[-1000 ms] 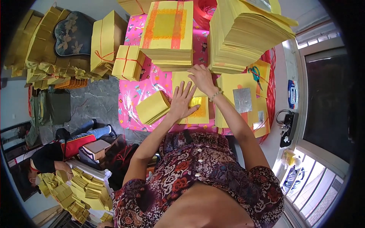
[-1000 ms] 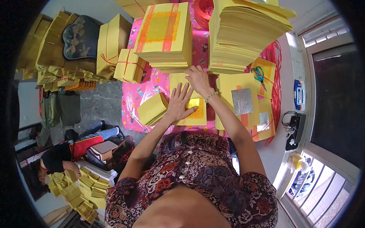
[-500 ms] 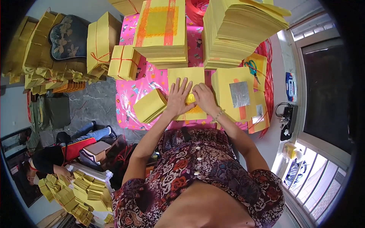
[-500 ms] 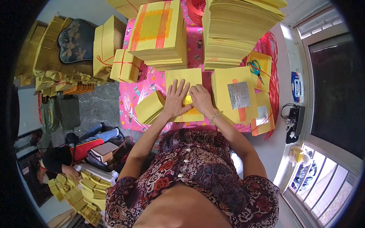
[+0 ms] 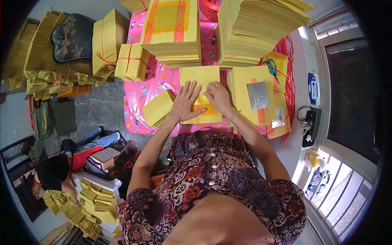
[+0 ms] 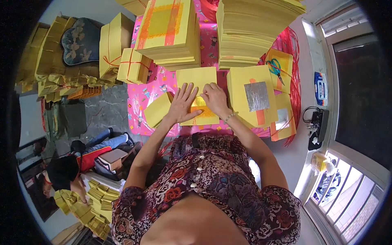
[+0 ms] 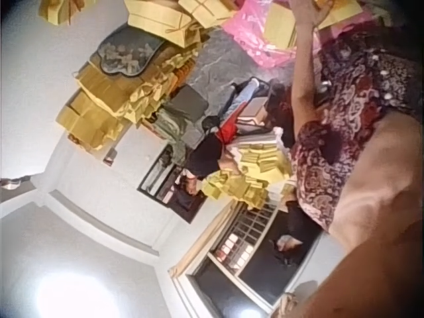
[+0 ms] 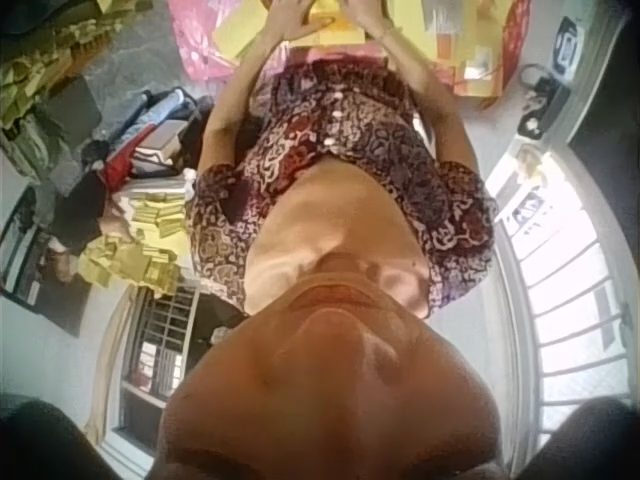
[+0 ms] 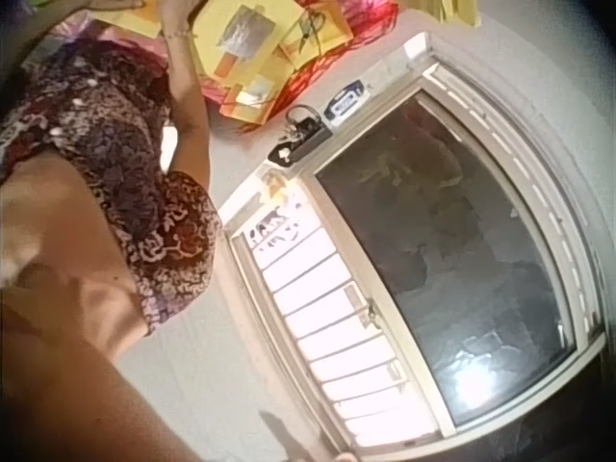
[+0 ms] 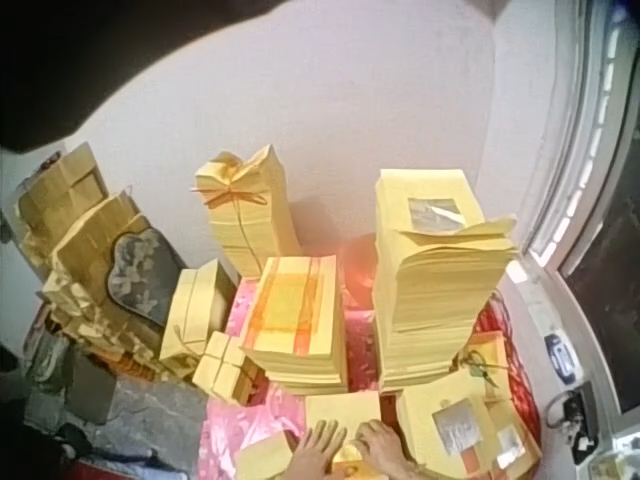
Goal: Inspecting and organizing stacks of yellow ritual paper sheets.
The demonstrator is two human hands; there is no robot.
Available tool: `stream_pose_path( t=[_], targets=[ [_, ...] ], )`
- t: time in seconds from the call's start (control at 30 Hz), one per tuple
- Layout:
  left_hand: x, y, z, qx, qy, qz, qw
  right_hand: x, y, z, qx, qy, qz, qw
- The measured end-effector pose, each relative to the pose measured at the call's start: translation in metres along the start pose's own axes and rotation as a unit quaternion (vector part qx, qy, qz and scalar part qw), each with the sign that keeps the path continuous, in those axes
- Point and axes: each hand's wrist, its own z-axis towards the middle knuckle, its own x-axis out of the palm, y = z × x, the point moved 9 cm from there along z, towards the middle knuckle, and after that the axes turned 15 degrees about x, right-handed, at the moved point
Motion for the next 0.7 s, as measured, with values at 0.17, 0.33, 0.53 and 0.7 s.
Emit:
stream_pose_path(
  t=[0.17, 0.33, 0.53, 0.7],
  targets=[
    [0.005, 0.002, 0.000, 0.000, 0.011, 0.000, 1.000, 0.005, 0.000, 0.000, 0.001, -0.012, -0.051, 0.999],
    [0.009, 0.005, -0.002, -0.005, 0.029, -0.010, 1.000, 0.011, 0.000, -0.001, 0.008, -0.029, -0.085, 0.996],
    [0.004, 0.010, -0.004, -0.003, 0.011, -0.069, 0.998, 0.003, 0.002, -0.001, -0.021, -0.012, -0.040, 0.999],
    [-0.029, 0.021, -0.003, -0.047, -0.127, -0.249, 0.959, -0.003, 0.012, -0.003, -0.078, -0.026, -0.117, 0.990]
  ],
)
